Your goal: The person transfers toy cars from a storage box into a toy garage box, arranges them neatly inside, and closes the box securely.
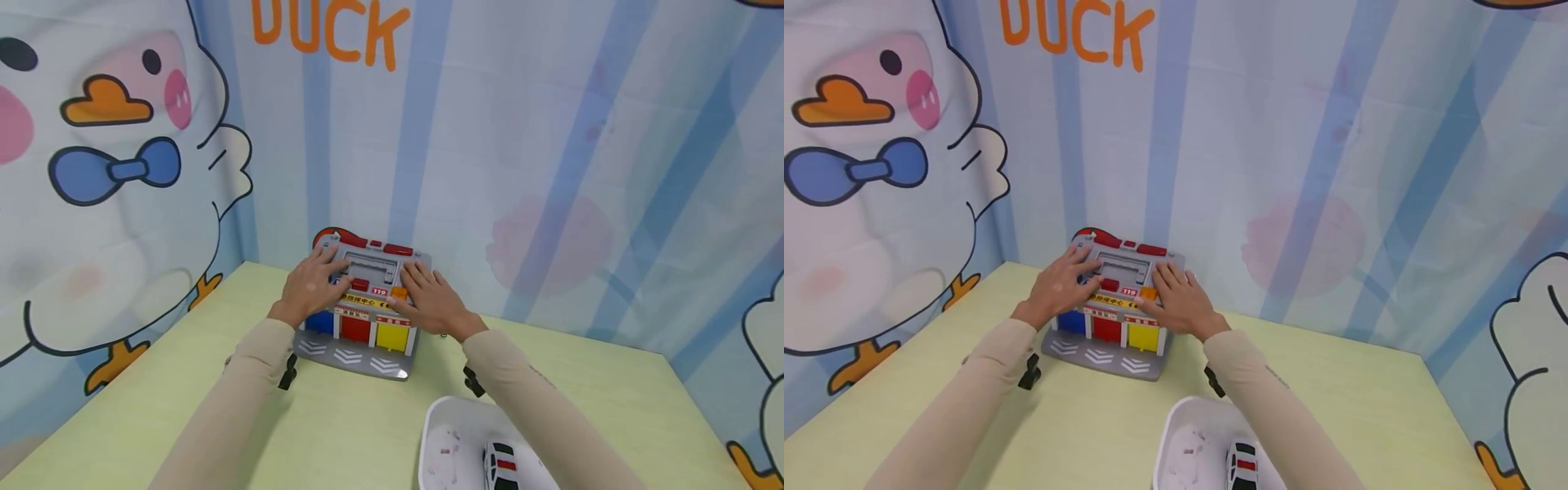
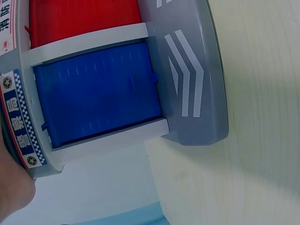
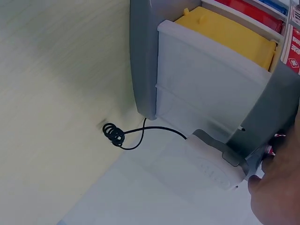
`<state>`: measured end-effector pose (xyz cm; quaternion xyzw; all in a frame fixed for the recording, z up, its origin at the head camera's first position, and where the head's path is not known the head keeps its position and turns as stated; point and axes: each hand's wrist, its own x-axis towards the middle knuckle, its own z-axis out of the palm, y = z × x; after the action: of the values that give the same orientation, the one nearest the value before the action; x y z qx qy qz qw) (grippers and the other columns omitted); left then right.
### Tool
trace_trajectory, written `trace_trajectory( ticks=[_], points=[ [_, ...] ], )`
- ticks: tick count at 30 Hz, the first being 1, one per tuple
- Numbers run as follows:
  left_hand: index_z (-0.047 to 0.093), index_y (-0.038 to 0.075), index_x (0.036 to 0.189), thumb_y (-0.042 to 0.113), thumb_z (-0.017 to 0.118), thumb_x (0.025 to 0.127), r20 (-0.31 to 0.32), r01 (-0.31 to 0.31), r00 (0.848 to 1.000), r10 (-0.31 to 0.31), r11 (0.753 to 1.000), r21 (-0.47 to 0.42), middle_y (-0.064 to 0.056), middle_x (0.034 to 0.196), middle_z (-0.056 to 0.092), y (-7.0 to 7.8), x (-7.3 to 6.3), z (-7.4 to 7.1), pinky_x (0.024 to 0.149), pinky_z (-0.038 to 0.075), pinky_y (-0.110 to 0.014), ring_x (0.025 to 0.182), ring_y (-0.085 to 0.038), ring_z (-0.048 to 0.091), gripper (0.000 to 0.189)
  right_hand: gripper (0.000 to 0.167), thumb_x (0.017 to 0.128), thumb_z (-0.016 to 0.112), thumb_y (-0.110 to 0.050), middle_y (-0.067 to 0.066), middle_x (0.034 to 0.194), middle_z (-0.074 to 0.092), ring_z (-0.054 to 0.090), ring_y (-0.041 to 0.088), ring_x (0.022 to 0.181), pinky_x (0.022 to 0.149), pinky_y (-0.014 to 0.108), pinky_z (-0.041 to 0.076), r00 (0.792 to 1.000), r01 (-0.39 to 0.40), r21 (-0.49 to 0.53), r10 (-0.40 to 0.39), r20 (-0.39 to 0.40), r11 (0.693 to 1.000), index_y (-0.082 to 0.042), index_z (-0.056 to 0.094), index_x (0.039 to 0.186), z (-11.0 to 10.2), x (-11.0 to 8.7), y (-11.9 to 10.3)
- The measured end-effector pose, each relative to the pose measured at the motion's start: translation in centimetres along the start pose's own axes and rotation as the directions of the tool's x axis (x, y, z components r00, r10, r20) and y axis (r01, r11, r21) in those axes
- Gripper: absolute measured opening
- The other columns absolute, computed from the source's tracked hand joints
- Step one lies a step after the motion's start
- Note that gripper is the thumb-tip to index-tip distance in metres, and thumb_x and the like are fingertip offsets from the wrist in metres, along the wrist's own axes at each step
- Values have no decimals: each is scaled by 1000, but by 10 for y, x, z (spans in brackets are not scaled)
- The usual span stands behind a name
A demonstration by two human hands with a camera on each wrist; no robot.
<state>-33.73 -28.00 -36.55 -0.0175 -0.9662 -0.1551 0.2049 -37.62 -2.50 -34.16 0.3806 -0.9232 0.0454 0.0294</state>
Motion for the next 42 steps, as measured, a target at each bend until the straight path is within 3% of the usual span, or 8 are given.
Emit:
trace_trajectory(
  ticks=[23, 33, 37, 42],
  points=[
    [55, 20, 145, 45, 54, 98, -2, 21, 1000, -21, 999, -29, -9, 162, 36, -2, 0, 1, 120, 29, -58, 153, -36, 23, 52, 79, 102, 33, -57, 9, 170, 6, 3, 31, 158, 127, 54, 5, 1000, 4, -3, -4, -4, 1000, -8, 11, 161, 3, 1, -1],
    [44, 18, 152, 45, 57, 97, 18, 30, 999, -28, 994, -106, -10, 163, 34, -4, 1, -3, 119, 31, -58, 153, -35, 26, 63, 79, 102, 32, -58, 8, 170, 6, 3, 30, 158, 127, 53, 5, 1000, 7, 4, -7, -11, 1000, -9, 12, 161, 5, 2, 2],
    [32, 21, 158, 49, 56, 98, 60, 100, 994, -89, 970, -224, -13, 165, 28, -6, 2, -8, 117, 30, -62, 152, -38, 27, 71, 79, 102, 32, -58, 8, 170, 5, 1, 30, 158, 127, 54, 5, 1000, 1, 5, -1, -9, 1000, -10, 11, 161, 4, 2, 1],
    [23, 27, 160, 50, 52, 100, 96, 176, 984, -151, 904, -389, -18, 167, 18, -13, 3, -13, 116, 27, -68, 151, -45, 23, 71, 79, 102, 30, -59, 7, 170, 4, 1, 29, 158, 127, 54, 5, 1000, -5, 2, 5, -3, 1000, -11, 9, 161, 4, 2, 1]
  ],
)
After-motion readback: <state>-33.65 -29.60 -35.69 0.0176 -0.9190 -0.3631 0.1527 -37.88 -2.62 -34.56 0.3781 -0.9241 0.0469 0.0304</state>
